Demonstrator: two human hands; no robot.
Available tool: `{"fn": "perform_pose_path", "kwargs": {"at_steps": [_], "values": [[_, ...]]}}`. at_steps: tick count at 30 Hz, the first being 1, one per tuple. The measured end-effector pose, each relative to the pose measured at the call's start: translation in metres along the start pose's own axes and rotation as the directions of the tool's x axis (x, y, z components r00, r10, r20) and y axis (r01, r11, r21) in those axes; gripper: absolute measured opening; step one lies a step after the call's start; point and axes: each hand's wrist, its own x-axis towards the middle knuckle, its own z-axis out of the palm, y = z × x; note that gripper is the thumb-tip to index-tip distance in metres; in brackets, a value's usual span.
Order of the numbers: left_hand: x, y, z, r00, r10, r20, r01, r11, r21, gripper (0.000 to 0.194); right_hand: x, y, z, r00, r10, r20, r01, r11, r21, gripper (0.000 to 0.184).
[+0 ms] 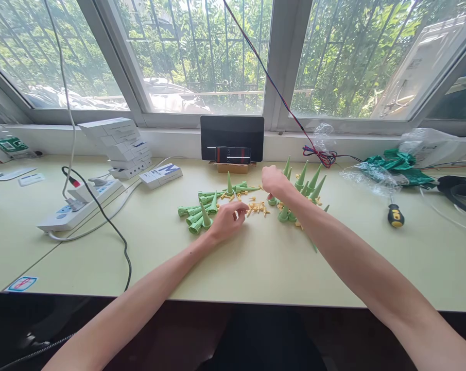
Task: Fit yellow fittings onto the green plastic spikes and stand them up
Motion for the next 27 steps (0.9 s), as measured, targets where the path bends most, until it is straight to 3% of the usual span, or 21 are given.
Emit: {"fn": "perform_pose_path", "kwargs": {"at_steps": [9, 13, 17, 21, 27], "values": [[0.000, 0.004, -0.002, 1.000, 0.001, -0.009, -0.001, 1.000, -0.003, 0.021, -0.010, -0.001, -0.008, 0.998, 0.012, -0.059, -0.011, 1.000, 0.029, 0.017], [-0.001, 0.002, 0.000, 1.000, 0.010, -0.005, -0.010, 1.000, -0.011, 0.022, -0.022, -0.002, -0.011, 0.991, -0.048, -0.125, 0.051, 0.999, 0.019, 0.014], [-0.003, 0.001, 0.001, 0.999, 0.034, 0.020, -0.034, 0.999, -0.003, 0.024, -0.023, -0.003, 0.009, 0.951, -0.242, -0.193, 0.247, 0.969, 0.003, 0.012], [-0.005, 0.004, 0.001, 0.994, 0.071, 0.081, -0.072, 0.997, 0.008, 0.026, -0.003, -0.004, 0.041, 0.912, -0.359, -0.195, 0.375, 0.926, 0.049, 0.017], [-0.008, 0.003, 0.003, 0.988, 0.089, 0.125, -0.092, 0.995, 0.025, 0.025, 0.025, -0.014, 0.066, 0.889, -0.416, -0.194, 0.430, 0.902, 0.033, 0.022]]}}
